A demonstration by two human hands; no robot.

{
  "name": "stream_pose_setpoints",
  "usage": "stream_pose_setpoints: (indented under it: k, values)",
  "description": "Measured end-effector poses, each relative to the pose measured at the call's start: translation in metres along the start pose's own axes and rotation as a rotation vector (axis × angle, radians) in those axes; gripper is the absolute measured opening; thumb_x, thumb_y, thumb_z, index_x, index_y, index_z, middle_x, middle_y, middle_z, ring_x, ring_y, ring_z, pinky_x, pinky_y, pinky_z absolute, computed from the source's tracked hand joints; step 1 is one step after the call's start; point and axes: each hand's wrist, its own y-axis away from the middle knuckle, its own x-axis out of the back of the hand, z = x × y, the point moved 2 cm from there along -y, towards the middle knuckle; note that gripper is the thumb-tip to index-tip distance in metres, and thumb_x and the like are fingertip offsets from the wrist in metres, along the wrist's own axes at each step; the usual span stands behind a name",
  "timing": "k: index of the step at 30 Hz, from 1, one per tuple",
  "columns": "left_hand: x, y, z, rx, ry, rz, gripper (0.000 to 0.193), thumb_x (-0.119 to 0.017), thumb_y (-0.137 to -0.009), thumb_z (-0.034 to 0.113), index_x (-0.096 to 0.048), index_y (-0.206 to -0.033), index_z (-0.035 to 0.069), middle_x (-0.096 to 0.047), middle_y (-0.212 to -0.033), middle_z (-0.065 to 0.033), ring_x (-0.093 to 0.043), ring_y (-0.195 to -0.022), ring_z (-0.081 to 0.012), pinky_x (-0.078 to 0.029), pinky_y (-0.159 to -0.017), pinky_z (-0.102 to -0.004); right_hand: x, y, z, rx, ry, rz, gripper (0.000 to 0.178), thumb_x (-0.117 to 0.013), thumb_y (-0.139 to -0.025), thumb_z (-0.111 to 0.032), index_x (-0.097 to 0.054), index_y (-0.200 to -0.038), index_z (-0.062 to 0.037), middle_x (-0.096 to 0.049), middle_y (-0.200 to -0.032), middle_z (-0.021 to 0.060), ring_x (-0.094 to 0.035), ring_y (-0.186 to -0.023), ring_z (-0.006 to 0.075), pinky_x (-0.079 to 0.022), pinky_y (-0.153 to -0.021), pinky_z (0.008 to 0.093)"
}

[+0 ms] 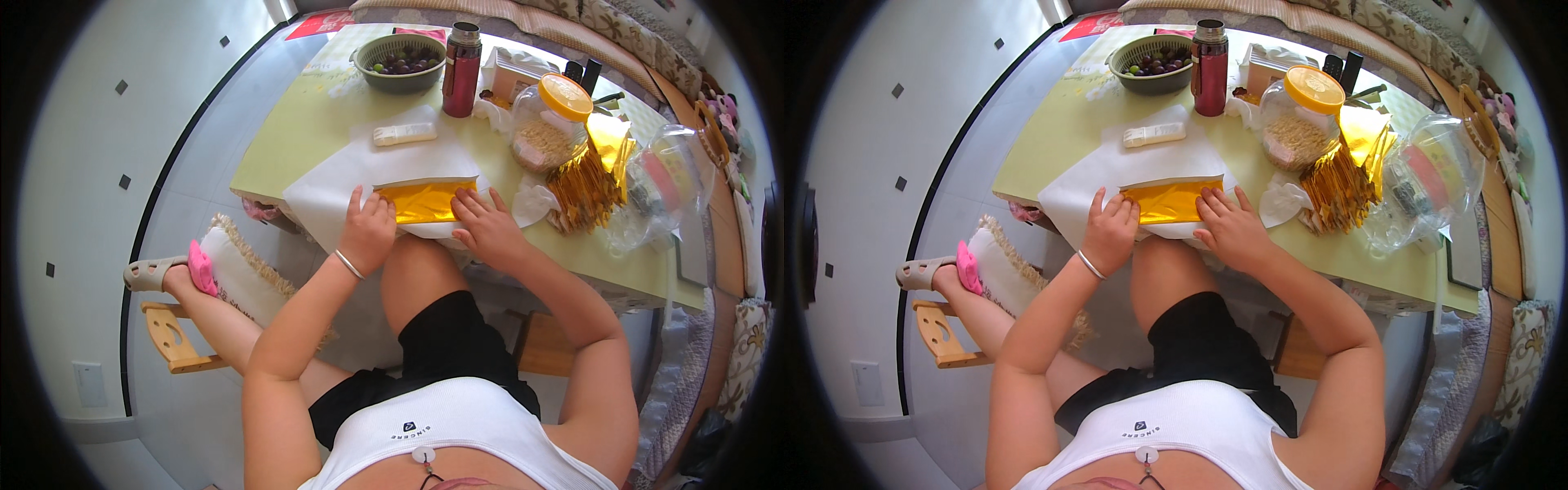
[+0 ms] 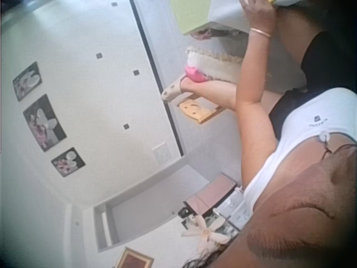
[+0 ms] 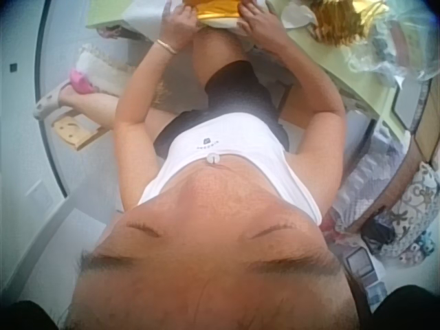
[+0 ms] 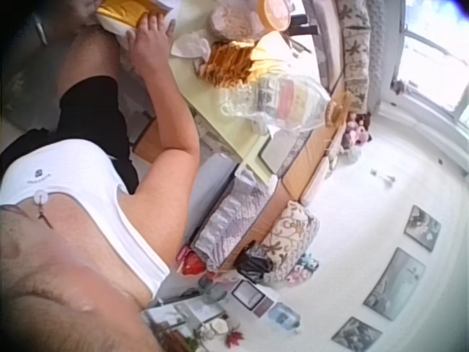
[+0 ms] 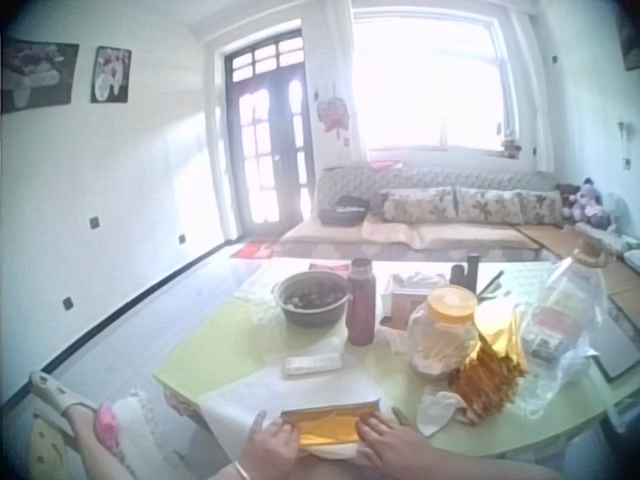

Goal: The person sits on the floor and folds a rectangular sheet of yellow paper by hand. They fold the paper in half lengthwise, then fold the ends inward to create a triangular shape, repeating this process with multiple sheets.

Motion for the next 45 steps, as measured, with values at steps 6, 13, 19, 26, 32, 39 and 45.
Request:
stream_pose_setpoints:
  k: [6, 13, 19, 26, 32, 39, 45]
  values:
    - [0.004, 0.008, -0.022, 0.036, 0.171, -0.068, 0.027, -0.060, -0.083, 0.013, -0.072, -0.106, 0.004, -0.071, -0.110, -0.0142, -0.062, -0.115, -0.0285, -0.033, -0.110, -0.0595, 0.009, -0.012, 0.000, 0.080, 0.020, 0.133, 0.038, -0.057, -0.093, -0.023, -0.059, -0.124, -0.0011, -0.061, -0.131, 0.0150, -0.056, -0.126, 0.0277, -0.033, -0.115, 0.0516]
    - [0.014, -0.016, -0.045, 0.118, 0.176, -0.196, 0.019, -0.064, -0.079, 0.012, -0.073, -0.095, 0.010, -0.069, -0.104, -0.0132, -0.062, -0.111, -0.0316, -0.039, -0.103, -0.0591, -0.003, -0.026, 0.023, 0.155, -0.010, 0.328, 0.017, -0.062, -0.078, -0.016, -0.061, -0.092, -0.0080, -0.068, -0.093, 0.0068, -0.067, -0.093, 0.0255, -0.048, -0.095, 0.0458]
    - [0.012, -0.038, 0.010, 0.190, 0.497, 0.069, 0.014, -0.068, -0.075, 0.009, -0.073, -0.089, 0.006, -0.067, -0.096, -0.0140, -0.062, -0.095, -0.0337, -0.048, -0.087, -0.0481, -0.005, -0.033, -0.014, 0.198, 0.123, 0.379, 0.005, -0.063, -0.075, -0.015, -0.061, -0.079, -0.0121, -0.062, -0.076, 0.0041, -0.062, -0.075, 0.0244, -0.048, -0.079, 0.0383]
    - [-0.014, -0.036, 0.023, 0.674, 0.834, 0.090, 0.012, -0.073, -0.077, 0.011, -0.069, -0.075, 0.000, -0.063, -0.087, -0.0167, -0.061, -0.084, -0.0349, -0.049, -0.080, -0.0438, 0.002, -0.049, 0.007, -0.147, -0.517, 0.284, 0.012, -0.073, -0.082, -0.019, -0.070, -0.083, -0.0074, -0.066, -0.086, 0.0105, -0.065, -0.084, 0.0311, -0.051, -0.075, 0.0427]
    - [-0.024, -0.040, 0.022, 0.747, 0.661, 0.088, 0.017, -0.077, -0.077, 0.013, -0.068, -0.071, 0.000, -0.061, -0.087, -0.0168, -0.061, -0.084, -0.0326, -0.050, -0.078, -0.0418, 0.000, -0.056, 0.006, -0.287, -0.504, 0.246, 0.018, -0.077, -0.080, -0.023, -0.071, -0.085, -0.0067, -0.066, -0.093, 0.0114, -0.064, -0.085, 0.0303, -0.053, -0.075, 0.0422]
    - [-0.025, -0.051, 0.023, 0.778, 0.594, -0.011, 0.020, -0.077, -0.076, 0.015, -0.067, -0.068, 0.000, -0.061, -0.087, -0.0182, -0.060, -0.086, -0.0341, -0.050, -0.081, -0.0428, 0.002, -0.053, -0.006, -0.161, -0.297, 0.367, 0.034, -0.075, -0.081, -0.022, -0.067, -0.108, -0.0028, -0.065, -0.112, 0.0143, -0.062, -0.104, 0.0339, -0.050, -0.090, 0.0436]
    - [-0.030, -0.051, 0.021, 0.761, 0.580, -0.023, 0.020, -0.073, -0.079, 0.016, -0.069, -0.069, -0.001, -0.063, -0.087, -0.0198, -0.061, -0.086, -0.0353, -0.050, -0.081, -0.0441, -0.008, -0.038, -0.042, 0.180, -0.105, 0.189, 0.078, -0.069, -0.089, -0.037, -0.039, -0.146, 0.0064, -0.034, -0.157, 0.0248, -0.029, -0.148, 0.0365, -0.020, -0.123, 0.0450]
